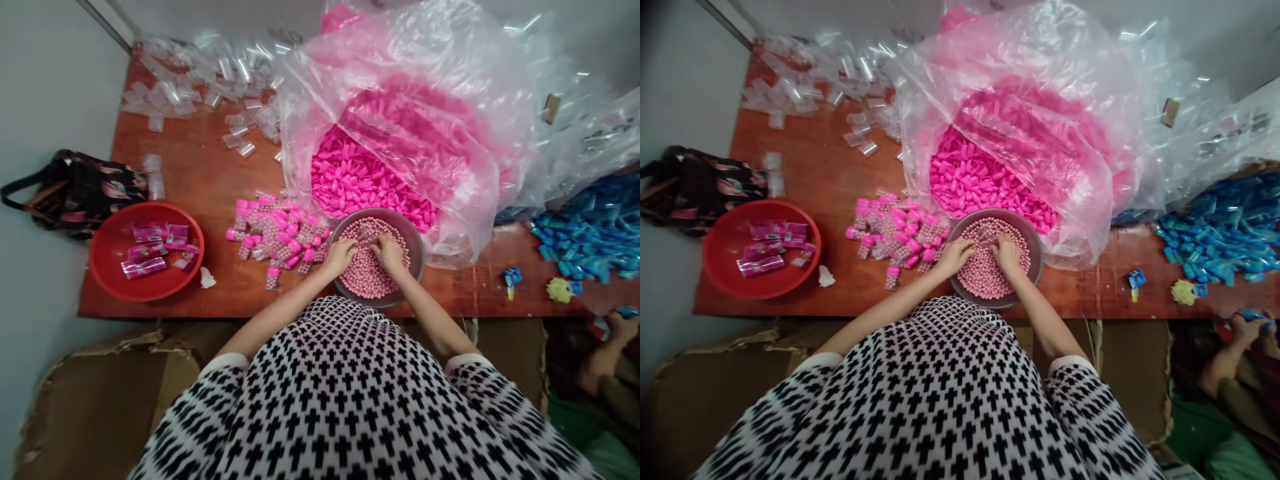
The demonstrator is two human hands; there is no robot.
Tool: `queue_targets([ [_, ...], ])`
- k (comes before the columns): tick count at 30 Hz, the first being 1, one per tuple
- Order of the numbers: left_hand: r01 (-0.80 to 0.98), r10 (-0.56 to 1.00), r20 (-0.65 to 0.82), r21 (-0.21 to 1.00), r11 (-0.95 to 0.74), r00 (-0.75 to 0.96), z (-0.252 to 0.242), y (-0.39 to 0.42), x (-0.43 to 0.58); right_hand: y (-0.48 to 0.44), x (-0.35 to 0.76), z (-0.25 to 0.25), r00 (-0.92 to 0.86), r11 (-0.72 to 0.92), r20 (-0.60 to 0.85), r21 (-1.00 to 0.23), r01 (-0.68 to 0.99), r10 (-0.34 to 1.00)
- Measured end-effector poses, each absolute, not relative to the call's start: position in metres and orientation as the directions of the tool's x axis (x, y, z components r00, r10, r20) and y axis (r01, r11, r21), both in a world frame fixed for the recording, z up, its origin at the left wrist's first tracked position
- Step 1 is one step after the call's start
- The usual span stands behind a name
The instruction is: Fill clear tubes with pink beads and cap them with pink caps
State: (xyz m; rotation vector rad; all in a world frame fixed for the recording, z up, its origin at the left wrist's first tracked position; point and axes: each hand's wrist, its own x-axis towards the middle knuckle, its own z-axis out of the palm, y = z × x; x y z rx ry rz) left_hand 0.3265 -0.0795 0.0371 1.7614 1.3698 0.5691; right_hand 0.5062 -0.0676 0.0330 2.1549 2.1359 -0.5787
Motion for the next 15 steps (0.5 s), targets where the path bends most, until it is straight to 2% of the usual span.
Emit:
queue_targets([
  [3,0.630,0.937,-0.187,0.775,-0.044,0.295,0.028,-0.074,0.343,-0.068,0.513,0.023,-0.103,0.012,-0.249,-0.344,0.939,0.963],
  [6,0.570,0.929,-0.177,0.820,-0.043,0.325,0.025,-0.072,0.351,-0.067,0.520,0.029,-0.240,0.101,-0.189,-0.548,0.831,0.952],
  [10,0.286,0.918,-0.132,0.958,0.021,0.374,0.031,-0.076,0.351,-0.067,0.528,0.060,-0.388,0.159,-0.092,-0.808,0.567,0.917],
  [12,0.079,0.908,-0.152,0.988,0.131,0.390,0.036,-0.079,0.348,-0.067,0.531,0.079,-0.446,0.154,-0.081,-0.871,0.466,0.891],
  [15,-0.161,0.862,-0.228,0.930,0.331,0.453,0.047,-0.084,0.342,-0.067,0.535,0.101,-0.544,0.180,-0.088,-0.890,0.419,0.834],
])
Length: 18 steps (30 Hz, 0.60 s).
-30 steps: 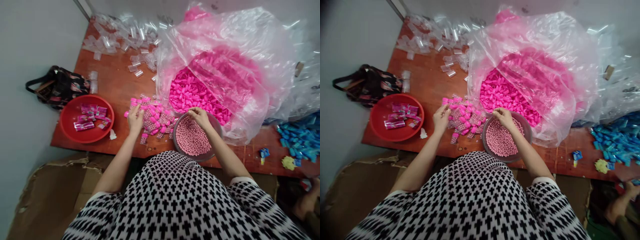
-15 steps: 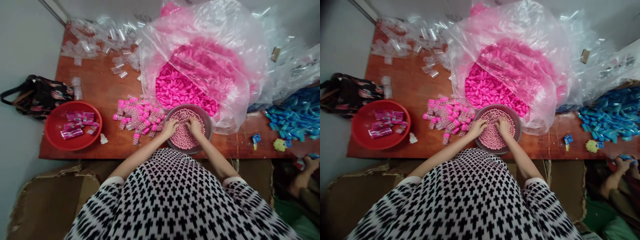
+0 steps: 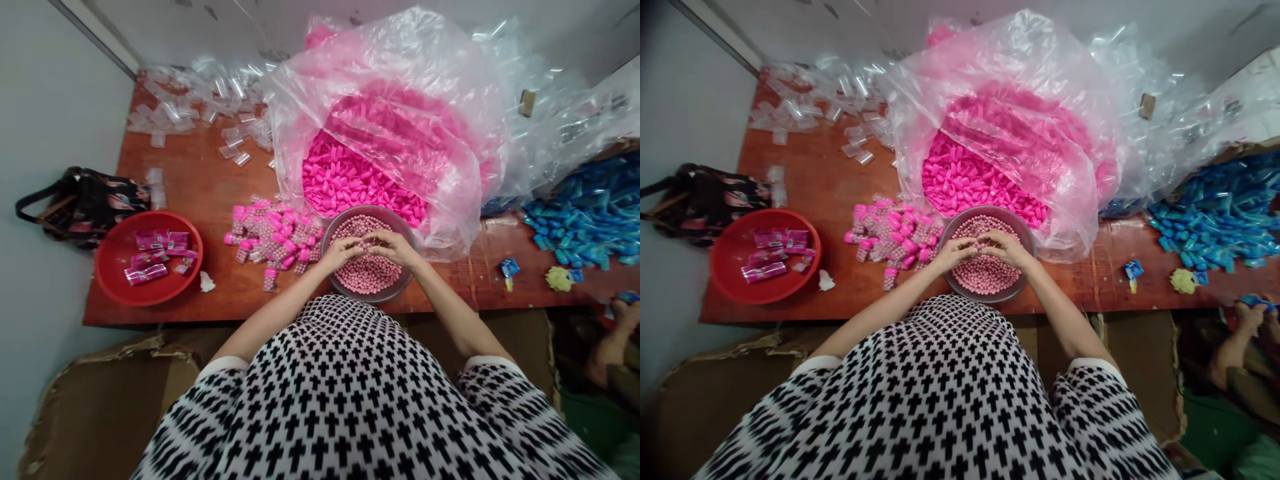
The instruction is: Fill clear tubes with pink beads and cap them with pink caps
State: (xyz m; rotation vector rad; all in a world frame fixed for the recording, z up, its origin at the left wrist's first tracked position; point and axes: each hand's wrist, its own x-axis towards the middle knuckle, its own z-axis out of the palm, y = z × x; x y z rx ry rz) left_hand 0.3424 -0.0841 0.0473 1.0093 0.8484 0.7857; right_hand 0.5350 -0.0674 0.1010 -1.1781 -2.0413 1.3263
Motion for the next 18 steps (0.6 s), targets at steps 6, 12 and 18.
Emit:
queue_targets([
  [6,-0.251,0.822,-0.299,0.853,0.458,0.484,0.063,-0.085,0.338,-0.071,0.536,0.110,-0.545,0.096,-0.174,-0.897,0.431,0.820],
  [12,-0.018,0.886,-0.216,0.970,0.244,0.410,0.059,-0.085,0.329,-0.086,0.541,0.104,-0.524,0.018,-0.252,-0.890,0.455,0.814],
  [18,-0.090,0.904,-0.299,0.936,0.340,0.307,0.054,-0.089,0.319,-0.056,0.564,0.084,-0.292,0.056,-0.264,-0.646,0.761,0.919],
])
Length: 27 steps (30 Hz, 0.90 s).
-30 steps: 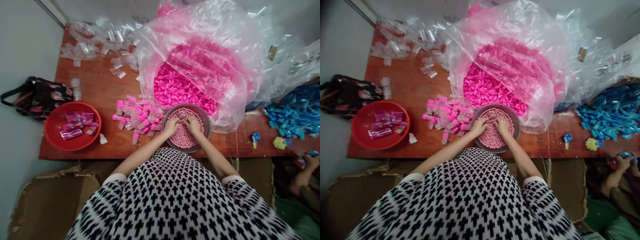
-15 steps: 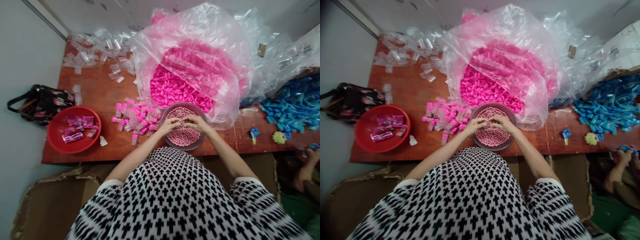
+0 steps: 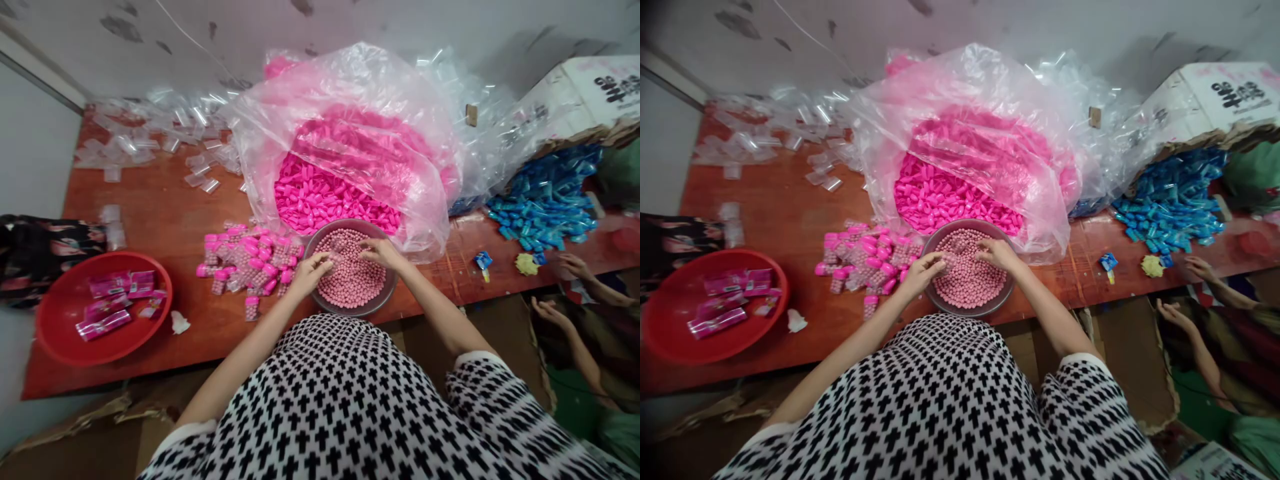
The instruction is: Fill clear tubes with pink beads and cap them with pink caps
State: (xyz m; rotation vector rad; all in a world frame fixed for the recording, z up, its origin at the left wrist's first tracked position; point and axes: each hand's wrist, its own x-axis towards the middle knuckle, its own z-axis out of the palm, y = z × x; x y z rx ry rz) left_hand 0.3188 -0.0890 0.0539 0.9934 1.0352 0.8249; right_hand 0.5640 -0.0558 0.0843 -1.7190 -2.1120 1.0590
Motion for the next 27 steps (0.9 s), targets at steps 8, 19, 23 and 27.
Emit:
queue_targets([
  [8,-0.273,0.868,-0.385,0.839,0.470,0.314,0.062,-0.097,0.323,0.038,0.561,0.070,0.108,-0.151,-0.135,-0.367,0.918,0.985],
  [19,-0.377,0.903,-0.394,0.821,0.429,0.170,0.064,-0.082,0.314,0.057,0.539,0.060,0.124,-0.166,-0.127,-0.410,0.897,0.984],
  [23,-0.445,0.916,-0.374,0.802,0.398,0.145,0.072,-0.071,0.323,0.029,0.549,0.085,-0.056,-0.006,-0.058,-0.744,0.668,0.997],
  [27,-0.512,0.929,-0.341,0.777,0.366,0.146,0.087,-0.064,0.337,-0.009,0.535,0.109,-0.215,0.012,-0.083,-0.914,0.406,0.973],
])
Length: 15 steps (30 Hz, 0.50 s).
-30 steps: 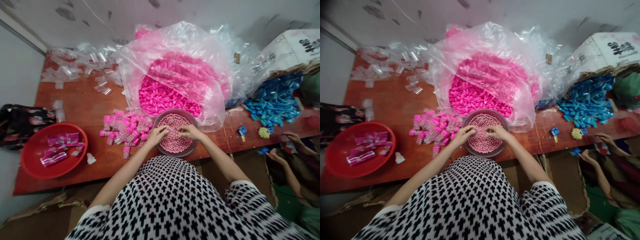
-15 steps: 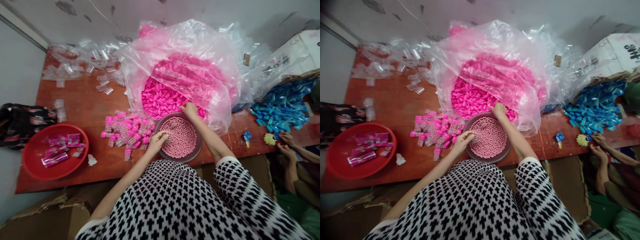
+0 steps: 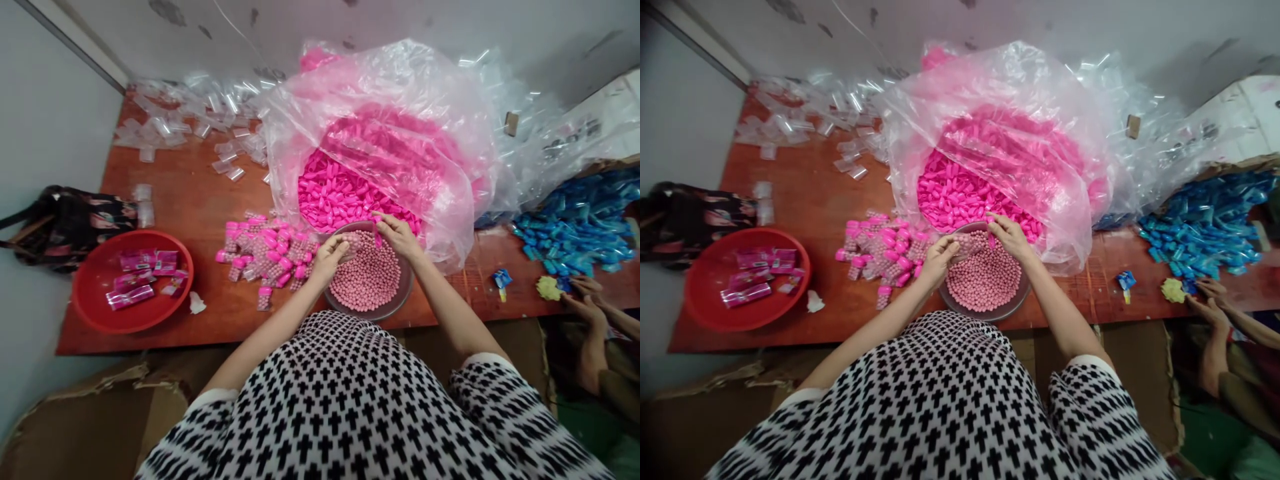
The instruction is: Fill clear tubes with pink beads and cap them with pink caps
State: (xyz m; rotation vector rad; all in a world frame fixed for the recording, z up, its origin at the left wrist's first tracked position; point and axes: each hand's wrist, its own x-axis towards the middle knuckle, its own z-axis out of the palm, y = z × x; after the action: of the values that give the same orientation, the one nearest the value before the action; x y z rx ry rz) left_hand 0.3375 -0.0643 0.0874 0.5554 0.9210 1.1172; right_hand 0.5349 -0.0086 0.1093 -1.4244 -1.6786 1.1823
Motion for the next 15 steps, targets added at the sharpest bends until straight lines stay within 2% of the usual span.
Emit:
queue_targets([
  [3,-0.557,0.934,-0.310,0.750,0.356,0.180,0.097,-0.066,0.345,-0.034,0.518,0.116,-0.262,-0.061,-0.135,-0.960,0.274,0.955],
  [6,-0.571,0.929,-0.321,0.735,0.366,0.183,0.099,-0.070,0.347,-0.053,0.505,0.116,-0.171,-0.091,-0.137,-0.963,0.256,0.976],
  [10,-0.572,0.925,-0.350,0.732,0.370,0.149,0.098,-0.077,0.345,-0.070,0.498,0.124,-0.124,0.026,-0.041,-0.868,0.495,0.991],
  [12,-0.580,0.924,-0.357,0.727,0.367,0.138,0.099,-0.080,0.344,-0.074,0.498,0.129,-0.182,0.133,0.025,-0.783,0.608,0.983],
  [15,-0.575,0.925,-0.349,0.731,0.367,0.148,0.100,-0.083,0.344,-0.078,0.501,0.133,-0.297,0.259,0.069,-0.693,0.673,0.953],
])
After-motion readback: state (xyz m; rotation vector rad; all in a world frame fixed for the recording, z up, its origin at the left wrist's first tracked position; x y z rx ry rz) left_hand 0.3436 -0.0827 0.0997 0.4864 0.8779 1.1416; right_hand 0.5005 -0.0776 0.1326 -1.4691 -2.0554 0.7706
